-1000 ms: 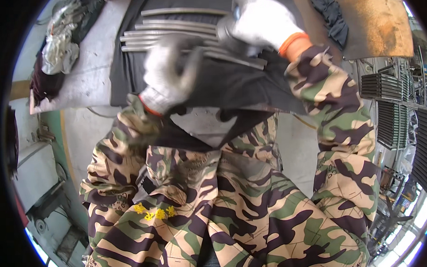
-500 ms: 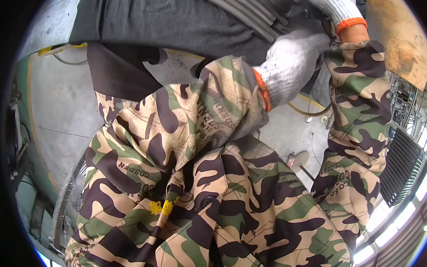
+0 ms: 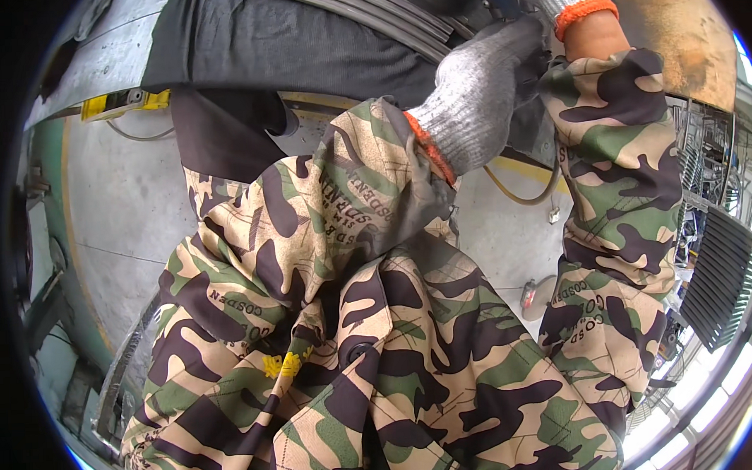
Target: Grinding several small metal pipes on a workbench using a power grinding tool.
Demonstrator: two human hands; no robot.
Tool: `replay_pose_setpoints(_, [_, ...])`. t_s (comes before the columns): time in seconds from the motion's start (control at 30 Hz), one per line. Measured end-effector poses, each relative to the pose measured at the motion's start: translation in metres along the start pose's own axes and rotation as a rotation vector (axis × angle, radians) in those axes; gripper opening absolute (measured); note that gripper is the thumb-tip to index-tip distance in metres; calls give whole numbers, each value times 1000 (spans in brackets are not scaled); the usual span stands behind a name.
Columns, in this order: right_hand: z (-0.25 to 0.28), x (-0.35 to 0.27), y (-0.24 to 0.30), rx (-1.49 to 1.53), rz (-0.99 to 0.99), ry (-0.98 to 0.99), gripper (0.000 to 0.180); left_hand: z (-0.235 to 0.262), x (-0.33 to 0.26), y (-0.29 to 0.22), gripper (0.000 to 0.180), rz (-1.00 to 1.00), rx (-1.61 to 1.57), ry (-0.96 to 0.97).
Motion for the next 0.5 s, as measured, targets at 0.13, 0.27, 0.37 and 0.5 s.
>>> replay_pose_setpoints(0.13, [-7,4,1,10,-25,-1,39,2,3,8,24,378,-792,-285])
replay_pose_setpoints(0.27, [-23,24,-25,-321,276,-147,22,-4,13,18,20,450,-1168,-217])
replay_pose_setpoints(0.37, [-42,20,-19,-716,662,-285,14,-4,13,14,15,447,-1169,-304])
replay_pose_setpoints(0.5, [-40,25,-13,-829,607,-263,9,7,17,19,15,381,-1034,-186])
Point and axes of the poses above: each hand's wrist, its own x-axis towards the middle knuckle, its own z-axis out of the back of the hand, y = z × x, the point moved 6 cm from there along x, towards the middle knuckle, and after that the axes turned 11 degrees about -x, right-handed, at the moved point
